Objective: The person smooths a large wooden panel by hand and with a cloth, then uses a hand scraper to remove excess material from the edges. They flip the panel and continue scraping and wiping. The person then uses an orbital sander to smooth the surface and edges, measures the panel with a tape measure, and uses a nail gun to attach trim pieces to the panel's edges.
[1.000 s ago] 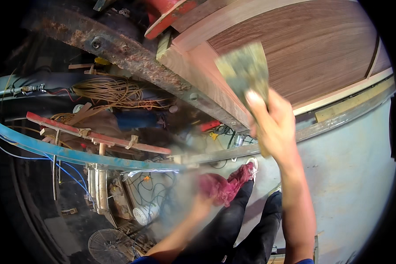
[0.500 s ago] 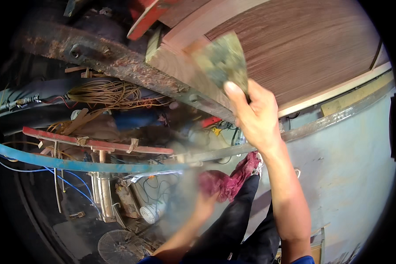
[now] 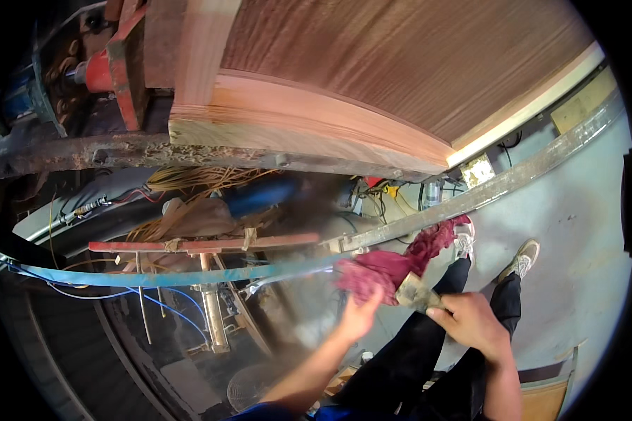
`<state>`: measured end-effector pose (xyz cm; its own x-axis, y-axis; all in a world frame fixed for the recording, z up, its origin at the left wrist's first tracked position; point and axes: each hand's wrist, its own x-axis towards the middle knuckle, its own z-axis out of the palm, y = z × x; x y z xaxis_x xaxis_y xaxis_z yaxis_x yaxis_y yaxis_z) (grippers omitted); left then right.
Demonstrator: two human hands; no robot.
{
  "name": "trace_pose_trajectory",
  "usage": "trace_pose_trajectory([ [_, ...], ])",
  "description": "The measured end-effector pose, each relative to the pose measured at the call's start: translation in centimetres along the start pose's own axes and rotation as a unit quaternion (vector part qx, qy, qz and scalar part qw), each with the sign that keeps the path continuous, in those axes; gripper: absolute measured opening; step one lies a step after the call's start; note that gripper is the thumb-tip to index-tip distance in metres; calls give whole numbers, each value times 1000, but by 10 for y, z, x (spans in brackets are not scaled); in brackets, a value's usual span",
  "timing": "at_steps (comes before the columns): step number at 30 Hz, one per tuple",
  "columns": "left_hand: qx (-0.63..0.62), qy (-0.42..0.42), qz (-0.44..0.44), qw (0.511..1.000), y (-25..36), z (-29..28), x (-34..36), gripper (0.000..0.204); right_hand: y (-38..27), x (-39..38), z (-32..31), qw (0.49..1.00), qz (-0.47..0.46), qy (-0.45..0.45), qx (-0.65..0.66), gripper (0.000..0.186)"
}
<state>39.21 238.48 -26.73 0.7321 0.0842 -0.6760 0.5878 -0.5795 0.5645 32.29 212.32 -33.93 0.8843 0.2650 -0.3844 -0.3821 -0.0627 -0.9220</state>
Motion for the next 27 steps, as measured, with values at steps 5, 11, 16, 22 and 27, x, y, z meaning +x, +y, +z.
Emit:
trace_pose_trajectory([
  [5, 278, -203, 155, 926, 44, 51, -18, 35, -1, -42, -21, 999, 17, 23, 43, 21],
  [11, 176, -171, 122, 962, 121, 90, -80, 30, -31, -116, -63, 993, -20, 43, 107, 30],
  [16, 152, -108, 280, 942, 190, 172, -100, 40, -31, -229, -151, 912, 29, 299, 279, 32],
  [22, 14, -159, 199, 967, 215, 227, -76, 41, -2, -243, -345, 853, 194, 411, 257, 24],
  [27, -40, -167, 116, 978, 263, 331, -73, 38, 37, -189, -497, 849, 203, 387, 297, 22],
])
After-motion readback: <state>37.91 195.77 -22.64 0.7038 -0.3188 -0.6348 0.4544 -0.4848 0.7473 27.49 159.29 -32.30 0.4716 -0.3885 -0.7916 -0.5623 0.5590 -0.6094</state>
